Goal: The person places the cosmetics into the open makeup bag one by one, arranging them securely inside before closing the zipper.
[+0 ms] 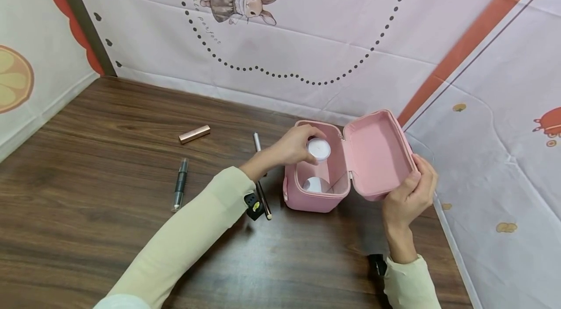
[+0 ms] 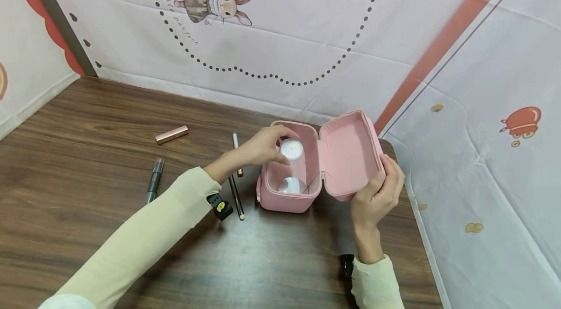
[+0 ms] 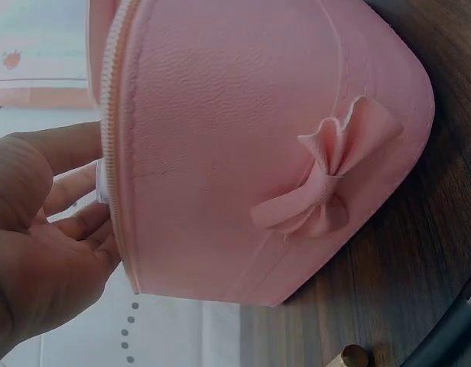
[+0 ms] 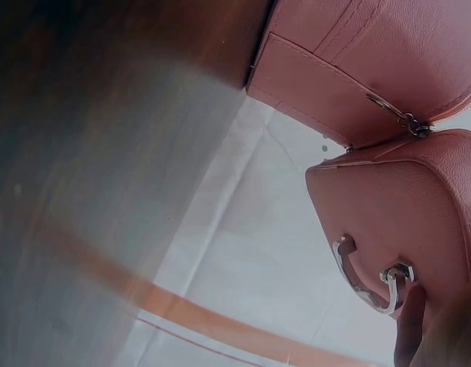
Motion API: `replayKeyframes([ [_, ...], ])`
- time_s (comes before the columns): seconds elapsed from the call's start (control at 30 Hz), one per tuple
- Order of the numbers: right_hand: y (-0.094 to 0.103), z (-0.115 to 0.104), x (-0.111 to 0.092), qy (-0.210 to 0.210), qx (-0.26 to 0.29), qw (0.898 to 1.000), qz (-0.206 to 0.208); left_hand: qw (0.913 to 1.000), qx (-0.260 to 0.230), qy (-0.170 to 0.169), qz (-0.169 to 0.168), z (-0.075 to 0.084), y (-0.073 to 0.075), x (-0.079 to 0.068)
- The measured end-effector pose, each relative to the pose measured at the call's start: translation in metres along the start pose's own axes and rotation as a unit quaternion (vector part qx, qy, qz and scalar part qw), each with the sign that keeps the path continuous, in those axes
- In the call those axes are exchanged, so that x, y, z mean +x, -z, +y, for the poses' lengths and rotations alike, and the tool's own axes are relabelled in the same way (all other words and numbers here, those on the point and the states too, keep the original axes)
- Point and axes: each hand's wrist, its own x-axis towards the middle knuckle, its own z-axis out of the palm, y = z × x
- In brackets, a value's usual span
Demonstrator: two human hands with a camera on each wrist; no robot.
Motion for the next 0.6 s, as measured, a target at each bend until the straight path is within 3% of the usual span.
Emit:
replayKeyframes([
  [0.3,0.000,-0.001,0.001,0.001,-0.002,1.000,-0.004,0.9969,0.059,-0.003,-0.051,0.004,-0.010,0.014],
  [0.6,0.001,-0.001,0.001,0.003,-0.002,1.000,-0.008,0.9872,0.125,0.026,-0.096,0.014,-0.021,0.024],
])
